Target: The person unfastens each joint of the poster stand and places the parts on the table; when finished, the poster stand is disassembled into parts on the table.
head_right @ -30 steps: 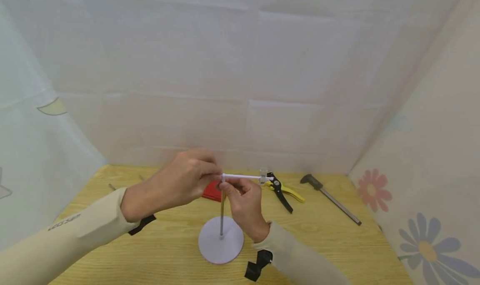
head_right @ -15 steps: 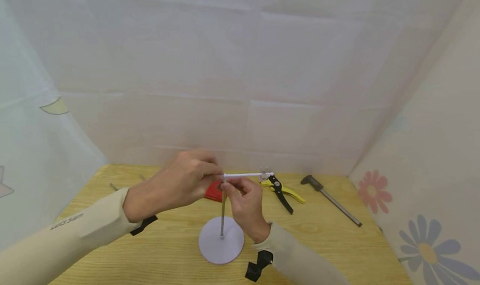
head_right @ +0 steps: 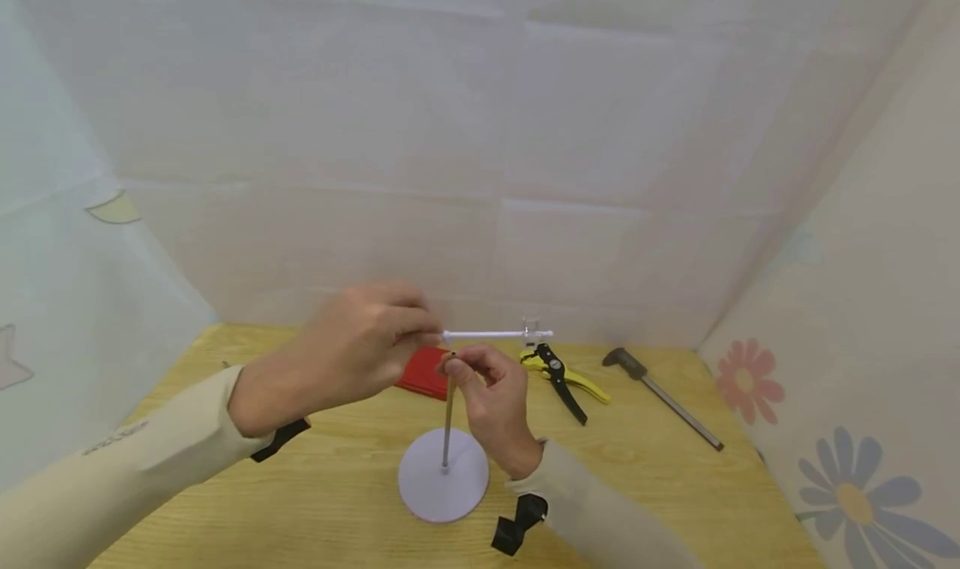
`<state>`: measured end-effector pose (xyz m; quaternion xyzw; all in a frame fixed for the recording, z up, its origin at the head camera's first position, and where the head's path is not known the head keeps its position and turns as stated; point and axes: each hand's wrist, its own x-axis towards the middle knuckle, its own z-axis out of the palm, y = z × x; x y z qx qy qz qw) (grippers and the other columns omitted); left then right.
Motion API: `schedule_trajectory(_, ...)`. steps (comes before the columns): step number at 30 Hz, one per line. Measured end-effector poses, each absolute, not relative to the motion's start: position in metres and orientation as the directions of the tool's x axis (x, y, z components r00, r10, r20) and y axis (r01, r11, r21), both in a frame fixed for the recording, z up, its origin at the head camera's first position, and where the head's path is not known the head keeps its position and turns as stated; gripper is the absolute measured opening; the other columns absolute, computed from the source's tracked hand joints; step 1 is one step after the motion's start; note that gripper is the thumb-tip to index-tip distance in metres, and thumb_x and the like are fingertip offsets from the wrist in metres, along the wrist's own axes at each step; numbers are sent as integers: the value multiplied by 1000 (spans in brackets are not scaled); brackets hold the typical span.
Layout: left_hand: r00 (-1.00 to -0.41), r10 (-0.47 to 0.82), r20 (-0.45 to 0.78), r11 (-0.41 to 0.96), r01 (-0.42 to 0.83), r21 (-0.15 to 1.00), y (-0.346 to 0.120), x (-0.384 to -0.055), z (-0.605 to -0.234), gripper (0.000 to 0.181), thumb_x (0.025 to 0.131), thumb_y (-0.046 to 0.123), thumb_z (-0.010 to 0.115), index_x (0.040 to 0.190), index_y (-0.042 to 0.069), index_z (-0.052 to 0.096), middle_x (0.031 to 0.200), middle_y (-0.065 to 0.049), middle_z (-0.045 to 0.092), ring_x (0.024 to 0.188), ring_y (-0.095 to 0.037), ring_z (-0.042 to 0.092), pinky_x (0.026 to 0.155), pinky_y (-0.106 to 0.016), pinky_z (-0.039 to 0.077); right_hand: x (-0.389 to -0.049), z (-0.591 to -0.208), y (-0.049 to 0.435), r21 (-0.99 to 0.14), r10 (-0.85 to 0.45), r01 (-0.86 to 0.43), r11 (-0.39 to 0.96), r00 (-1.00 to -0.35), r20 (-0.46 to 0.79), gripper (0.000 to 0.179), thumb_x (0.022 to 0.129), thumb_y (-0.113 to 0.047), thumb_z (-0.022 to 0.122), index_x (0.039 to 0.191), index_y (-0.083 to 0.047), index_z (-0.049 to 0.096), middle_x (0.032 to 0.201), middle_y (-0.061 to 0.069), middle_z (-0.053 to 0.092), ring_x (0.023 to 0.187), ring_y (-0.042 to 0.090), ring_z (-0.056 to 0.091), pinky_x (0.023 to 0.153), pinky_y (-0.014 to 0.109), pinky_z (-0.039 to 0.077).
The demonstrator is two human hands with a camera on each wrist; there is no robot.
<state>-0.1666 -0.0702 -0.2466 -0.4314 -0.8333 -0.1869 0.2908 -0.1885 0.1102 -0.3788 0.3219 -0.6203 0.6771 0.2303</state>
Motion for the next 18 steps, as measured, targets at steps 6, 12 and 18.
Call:
schedule_trajectory(6, -507, 595, 624, 586, 805, 95, -73, -169, -256, 8, 83, 2, 78, 84, 9, 81, 79, 2, 70, 72, -10, 67, 66, -21, 56, -189, -380, 111, -705, -84, -697, -130, -701, 709, 15, 97, 2, 62, 91, 16, 60, 93, -14, 75, 86, 1, 73, 81, 21, 60)
schedule_trajectory(12, -517, 585, 625, 580, 805, 124, -74, -172, -262, 7, 84, 4, 78, 85, 10, 81, 79, 2, 69, 70, -8, 65, 66, -20, 56, -188, -381, 113, -692, -84, -708, -140, -688, 721, 16, 96, 3, 62, 91, 18, 59, 94, -14, 75, 86, 1, 73, 81, 21, 60)
schedule_trajectory(18, -535, 587, 607, 578, 802, 148, -72, -172, -264, 6, 86, 5, 78, 87, 9, 81, 80, 3, 70, 72, -7, 64, 67, -18, 55, -187, -380, 114, -693, -80, -711, -117, -689, 720, 20, 97, -2, 64, 91, 17, 60, 94, -15, 75, 86, 0, 73, 80, 21, 60)
